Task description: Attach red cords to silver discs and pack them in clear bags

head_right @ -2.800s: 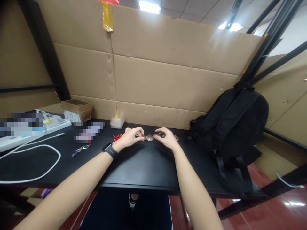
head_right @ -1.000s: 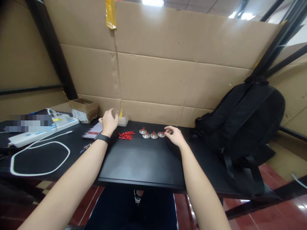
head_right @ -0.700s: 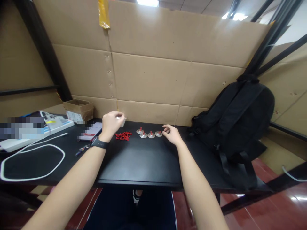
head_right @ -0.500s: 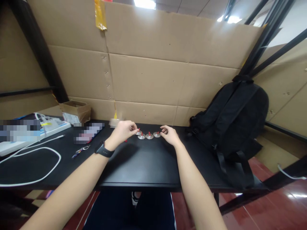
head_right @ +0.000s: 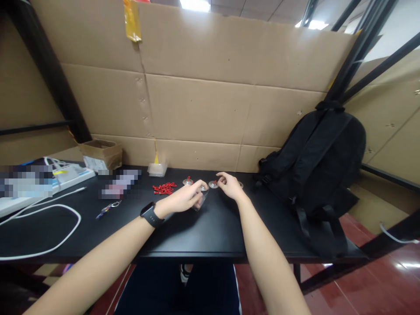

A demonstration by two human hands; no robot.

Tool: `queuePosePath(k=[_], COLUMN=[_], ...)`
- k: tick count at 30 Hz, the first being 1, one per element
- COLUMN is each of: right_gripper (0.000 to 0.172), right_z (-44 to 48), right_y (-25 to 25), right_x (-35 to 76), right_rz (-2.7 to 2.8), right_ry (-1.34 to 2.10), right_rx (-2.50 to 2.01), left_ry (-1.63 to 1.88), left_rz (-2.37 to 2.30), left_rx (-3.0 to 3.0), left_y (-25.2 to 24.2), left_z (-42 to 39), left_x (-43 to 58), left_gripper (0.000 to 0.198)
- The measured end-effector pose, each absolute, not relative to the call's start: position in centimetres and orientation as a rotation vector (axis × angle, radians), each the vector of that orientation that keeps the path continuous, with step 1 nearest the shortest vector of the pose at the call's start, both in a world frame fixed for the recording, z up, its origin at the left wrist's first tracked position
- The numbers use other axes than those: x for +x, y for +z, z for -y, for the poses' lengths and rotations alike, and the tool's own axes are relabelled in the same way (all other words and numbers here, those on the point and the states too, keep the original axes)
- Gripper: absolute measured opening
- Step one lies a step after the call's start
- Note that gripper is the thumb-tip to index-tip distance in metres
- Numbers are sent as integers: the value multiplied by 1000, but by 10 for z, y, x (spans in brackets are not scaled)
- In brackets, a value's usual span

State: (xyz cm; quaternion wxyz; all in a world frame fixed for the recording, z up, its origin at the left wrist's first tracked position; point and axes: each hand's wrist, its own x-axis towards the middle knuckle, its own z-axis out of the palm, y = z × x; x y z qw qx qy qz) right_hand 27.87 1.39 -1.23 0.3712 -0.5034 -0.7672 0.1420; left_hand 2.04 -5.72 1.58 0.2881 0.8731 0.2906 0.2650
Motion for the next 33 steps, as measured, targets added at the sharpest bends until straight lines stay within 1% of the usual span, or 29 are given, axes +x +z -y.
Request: queuePosePath(k=[7,14,19,22,24,27,29,33], right_gripper=[29,27,30,35,35,26,21,16], right_z=[-14,-10,-16,-19,-19,-19,-17,-13], right_y=[-12,-11,-20,-23,-22,-19,-17,-14], right_x=[276,273,271,266,262,258,259,262], right_rz=[1997,2016,2054,2132,2176,2198,2189,2184], right_ry=[354,331,163,98,73,36,13,-3], right_rx=[-1321,-1338,-1285,-1275,-1326,-1418,-1462,-1523], left_ry=[678,663,857,1098,1167,1057,960,843], left_rz=[-724,-753,-780,-945,-1091,-1244,-1267,-1217], left_rx=[2138,2030,2145,2364,2525,2728,2828,2932], left_y=[5,-1,0,3,4,0,-4,-13], left_z=[44,43,40,34,28,17,10,2], left_x=[16,19,21,17,13,11,16,28], left_gripper=[30,41,39,35,36,42,42,29])
